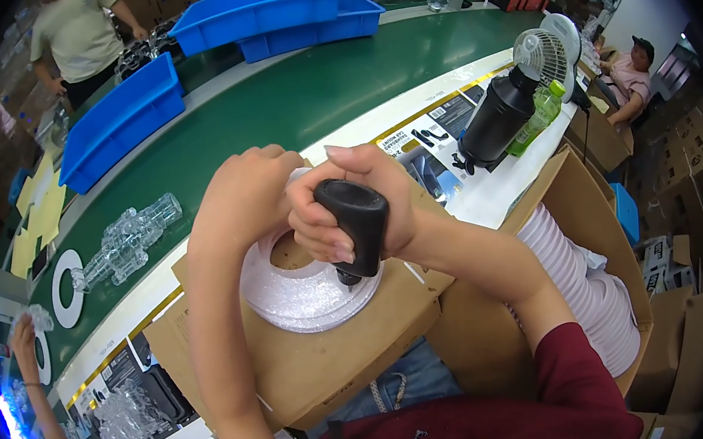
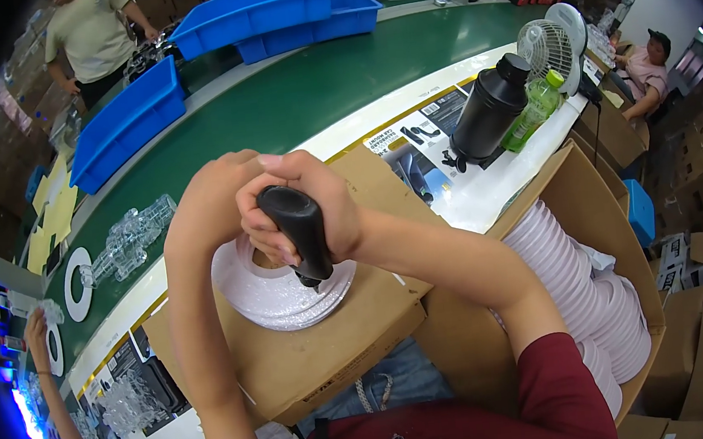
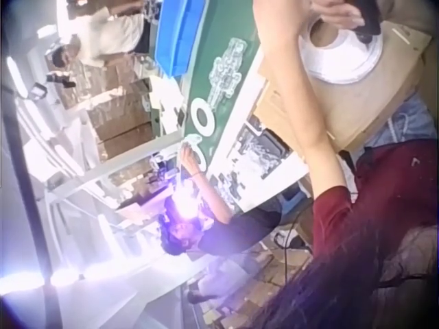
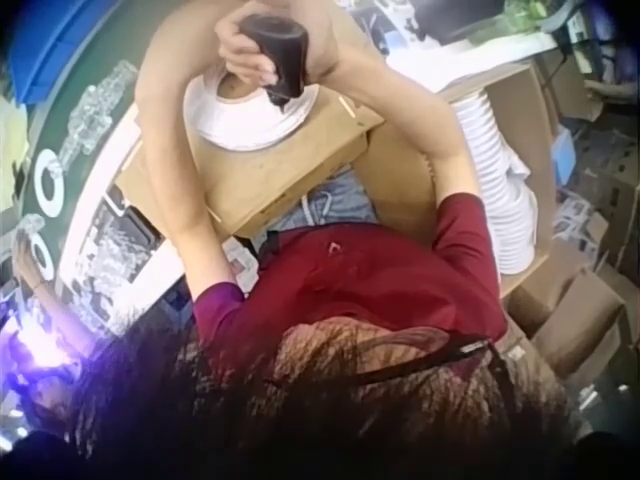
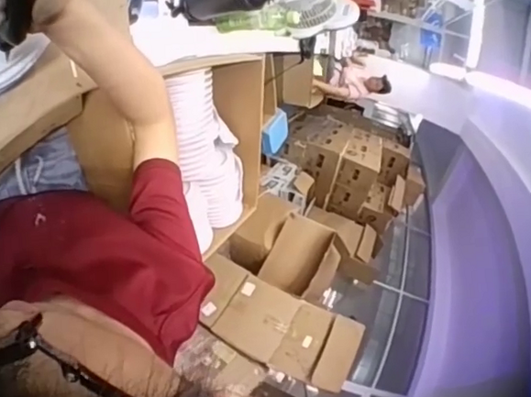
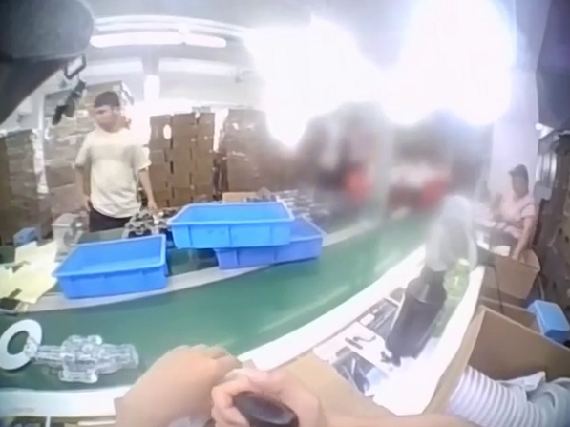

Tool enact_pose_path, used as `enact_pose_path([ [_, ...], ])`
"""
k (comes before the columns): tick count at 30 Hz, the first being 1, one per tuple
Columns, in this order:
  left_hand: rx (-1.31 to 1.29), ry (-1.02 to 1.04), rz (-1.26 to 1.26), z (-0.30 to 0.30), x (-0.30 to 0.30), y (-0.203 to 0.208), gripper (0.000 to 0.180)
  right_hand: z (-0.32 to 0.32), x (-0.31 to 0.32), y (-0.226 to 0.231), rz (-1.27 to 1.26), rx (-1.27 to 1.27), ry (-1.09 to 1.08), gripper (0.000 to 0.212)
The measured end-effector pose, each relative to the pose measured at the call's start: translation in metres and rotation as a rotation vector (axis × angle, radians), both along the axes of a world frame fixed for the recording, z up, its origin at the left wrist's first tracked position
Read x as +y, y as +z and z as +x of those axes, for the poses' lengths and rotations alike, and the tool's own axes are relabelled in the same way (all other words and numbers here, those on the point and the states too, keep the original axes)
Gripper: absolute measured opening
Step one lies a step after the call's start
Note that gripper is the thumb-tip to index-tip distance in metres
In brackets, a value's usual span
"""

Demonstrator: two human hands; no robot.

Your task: Applying liquid from a squeeze bottle to the inner edge of white circular spools at a factory workstation.

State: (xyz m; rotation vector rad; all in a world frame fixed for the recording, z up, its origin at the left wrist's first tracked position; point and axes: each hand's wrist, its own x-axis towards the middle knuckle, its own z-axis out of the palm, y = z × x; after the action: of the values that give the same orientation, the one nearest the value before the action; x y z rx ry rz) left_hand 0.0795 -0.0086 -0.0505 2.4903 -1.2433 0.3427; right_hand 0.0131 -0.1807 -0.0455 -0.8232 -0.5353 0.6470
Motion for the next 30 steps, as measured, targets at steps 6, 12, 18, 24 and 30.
enact_pose_path([
  [6, 0.107, 0.035, 0.038, -0.001, -0.003, 0.000, 0.028, 0.003, -0.002, 0.002, 0.184, 0.030, 0.036, 0.059],
  [12, 0.160, 0.120, 0.043, -0.001, 0.000, -0.005, 0.023, 0.006, -0.003, -0.004, 0.304, -0.008, -0.014, 0.056],
  [18, 0.091, 0.206, 0.141, -0.011, -0.001, 0.002, 0.020, -0.006, 0.003, -0.005, 0.341, -0.130, -0.082, 0.056],
  [24, 0.114, 0.245, 0.170, -0.015, -0.003, 0.006, 0.018, -0.008, 0.007, -0.010, 0.309, -0.115, -0.126, 0.054],
  [30, 0.113, 0.255, 0.164, -0.014, -0.002, 0.004, 0.018, -0.010, 0.010, -0.013, 0.269, -0.139, -0.141, 0.056],
])
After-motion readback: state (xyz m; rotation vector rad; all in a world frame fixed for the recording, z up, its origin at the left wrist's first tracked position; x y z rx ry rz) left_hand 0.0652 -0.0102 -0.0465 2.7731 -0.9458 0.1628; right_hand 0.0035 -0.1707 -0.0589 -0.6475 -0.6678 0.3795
